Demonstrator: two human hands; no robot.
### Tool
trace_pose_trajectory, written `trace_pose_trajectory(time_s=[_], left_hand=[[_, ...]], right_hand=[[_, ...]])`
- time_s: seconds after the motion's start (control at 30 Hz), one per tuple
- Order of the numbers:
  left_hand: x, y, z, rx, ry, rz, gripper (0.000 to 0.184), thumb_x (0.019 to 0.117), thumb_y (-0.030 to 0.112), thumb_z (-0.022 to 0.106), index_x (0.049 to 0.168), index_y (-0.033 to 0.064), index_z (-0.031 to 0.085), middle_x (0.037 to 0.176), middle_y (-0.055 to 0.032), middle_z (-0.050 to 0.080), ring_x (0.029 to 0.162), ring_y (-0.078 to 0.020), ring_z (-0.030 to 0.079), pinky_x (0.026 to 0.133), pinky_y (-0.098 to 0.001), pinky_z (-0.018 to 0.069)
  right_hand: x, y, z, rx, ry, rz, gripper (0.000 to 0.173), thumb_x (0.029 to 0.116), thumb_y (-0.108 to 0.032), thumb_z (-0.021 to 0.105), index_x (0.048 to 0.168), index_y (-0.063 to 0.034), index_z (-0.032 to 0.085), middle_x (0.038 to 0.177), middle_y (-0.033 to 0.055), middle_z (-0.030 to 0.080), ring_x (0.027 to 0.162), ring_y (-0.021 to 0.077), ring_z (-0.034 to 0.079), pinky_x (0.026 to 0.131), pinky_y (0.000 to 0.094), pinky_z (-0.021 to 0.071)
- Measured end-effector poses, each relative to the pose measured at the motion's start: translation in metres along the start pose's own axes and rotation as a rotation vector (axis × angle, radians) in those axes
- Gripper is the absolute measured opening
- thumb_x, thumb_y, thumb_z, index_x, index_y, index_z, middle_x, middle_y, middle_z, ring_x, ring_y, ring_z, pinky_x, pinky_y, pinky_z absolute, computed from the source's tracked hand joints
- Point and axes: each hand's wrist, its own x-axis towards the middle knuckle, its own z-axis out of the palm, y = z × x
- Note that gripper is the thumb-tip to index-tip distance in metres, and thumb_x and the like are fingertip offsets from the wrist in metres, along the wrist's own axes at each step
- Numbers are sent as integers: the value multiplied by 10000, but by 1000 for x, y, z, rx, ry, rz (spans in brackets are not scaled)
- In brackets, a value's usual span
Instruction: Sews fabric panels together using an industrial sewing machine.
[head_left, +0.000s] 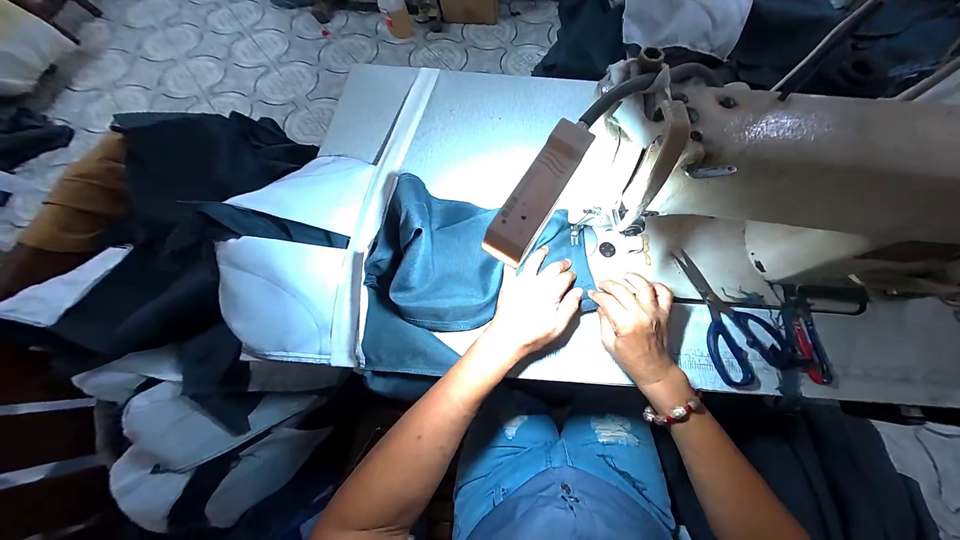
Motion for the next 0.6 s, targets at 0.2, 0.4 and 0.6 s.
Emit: trace_pose_trajectory(time_s=[0.2, 0.4, 0.6], left_hand=[[-4, 0, 0, 81, 50, -18, 453, 1036, 323, 390, 1154, 91, 761, 1323, -84, 693, 1386, -411, 506, 1098, -819, 91], [-7, -16, -1, -16, -21, 41, 477, 1040, 329, 361, 1404, 194, 638, 1400, -97, 640, 1428, -450, 436, 1071, -838, 105], [-4, -24, -6, -2, -84, 73, 472, 1050, 309, 370, 1346, 99, 671, 1460, -106, 597, 1459, -424, 412, 1064, -845, 113]], right_hand=[[-3, -10, 0, -13, -3, 15, 212, 891, -57, 603, 930, -111, 804, 1064, 83, 770, 1118, 347, 663, 914, 530, 448], [-2, -18, 1, 41, -28, 53, 223, 882, -46, 584, 917, -86, 801, 1206, 82, 753, 1220, 370, 642, 937, 553, 466], [6, -20, 5, 26, -17, 68, 193, 866, -43, 608, 864, -85, 796, 1145, 76, 773, 1214, 347, 654, 956, 538, 456]])
